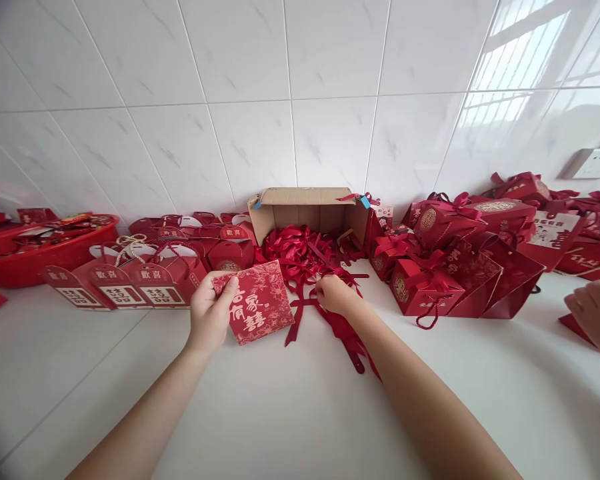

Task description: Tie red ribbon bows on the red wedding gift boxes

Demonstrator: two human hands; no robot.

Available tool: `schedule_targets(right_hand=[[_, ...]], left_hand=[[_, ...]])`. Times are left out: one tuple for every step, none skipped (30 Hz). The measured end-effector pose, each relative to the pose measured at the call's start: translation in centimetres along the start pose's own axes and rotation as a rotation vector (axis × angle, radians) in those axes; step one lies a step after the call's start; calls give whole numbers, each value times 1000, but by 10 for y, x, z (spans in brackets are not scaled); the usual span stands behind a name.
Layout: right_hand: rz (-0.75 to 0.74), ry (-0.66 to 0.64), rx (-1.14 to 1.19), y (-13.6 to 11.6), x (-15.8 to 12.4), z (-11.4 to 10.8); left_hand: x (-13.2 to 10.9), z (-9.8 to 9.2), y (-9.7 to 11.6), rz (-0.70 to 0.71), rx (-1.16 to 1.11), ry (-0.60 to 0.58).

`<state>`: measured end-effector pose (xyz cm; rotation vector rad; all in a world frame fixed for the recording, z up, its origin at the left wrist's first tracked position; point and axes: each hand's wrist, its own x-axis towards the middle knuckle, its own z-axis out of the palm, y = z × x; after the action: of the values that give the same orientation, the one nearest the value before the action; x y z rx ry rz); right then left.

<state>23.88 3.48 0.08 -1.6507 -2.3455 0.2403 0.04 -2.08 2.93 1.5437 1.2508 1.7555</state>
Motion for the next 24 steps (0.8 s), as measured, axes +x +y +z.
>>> schedule_targets(right_hand=[[13, 57, 33, 0, 0, -1], [24, 123, 79, 0, 0, -3], [32, 191, 130, 0, 0, -6], [42, 256, 176, 0, 0, -10], [48, 315, 225, 0, 0, -15], [50, 369, 276, 0, -1, -21], [51, 415, 329, -1, -1, -27], [50, 452, 379, -2, -2, -34], [50, 484, 416, -3, -4, -40], [46, 517, 469, -6, -6, -47], [35, 545, 551, -8, -8, -53], [14, 563, 660, -12, -11, -59], [-17, 561, 785, -15, -15, -64], [-56, 534, 907, -19, -18, -69], [-101, 479, 1004, -24, -22, -74], [-152, 400, 1060, -28, -27, -78], [-208, 304, 1067, -33, -31, -81], [-273, 205, 1054, -37, -34, -83], [-343, 112, 1034, -42, -38, -84], [-408, 29, 1014, -46, -41, -84], [-468, -46, 1004, -51, -44, -83], [-516, -110, 1012, -56, -46, -83], [-549, -166, 1041, -60, -48, -81], [-564, -212, 1091, -64, -50, -80]], left_hand=[[-1, 1, 0, 18, 34, 15], [-1, 2, 1, 39, 68, 29], [-2, 3, 1, 63, 99, 41], [-3, 4, 1, 84, 127, 46], [-4, 5, 1, 100, 151, 44], [-5, 5, 1, 109, 170, 36], [-6, 6, 1, 114, 180, 27], [-6, 7, 0, 120, 186, 20], [-7, 7, 0, 132, 188, 16], [-7, 7, 0, 153, 191, 8], [-6, 6, 0, 181, 197, -10], [-6, 5, 0, 217, 213, -37], [-6, 4, 1, 262, 246, -67], [-5, 3, 2, 319, 294, -86], [-5, 2, 5, 389, 352, -89], [-6, 1, 8, 474, 413, -72], [-7, 0, 11, 567, 466, -32], [-9, -1, 16, 659, 504, 13], [-12, -1, 20, 740, 529, 49], [-15, 0, 24, 804, 543, 65], [-19, 1, 28, 844, 552, 63], [-22, 2, 31, 863, 559, 49], [-26, 3, 34, 862, 567, 27], [-29, 5, 35, 853, 572, 4]])
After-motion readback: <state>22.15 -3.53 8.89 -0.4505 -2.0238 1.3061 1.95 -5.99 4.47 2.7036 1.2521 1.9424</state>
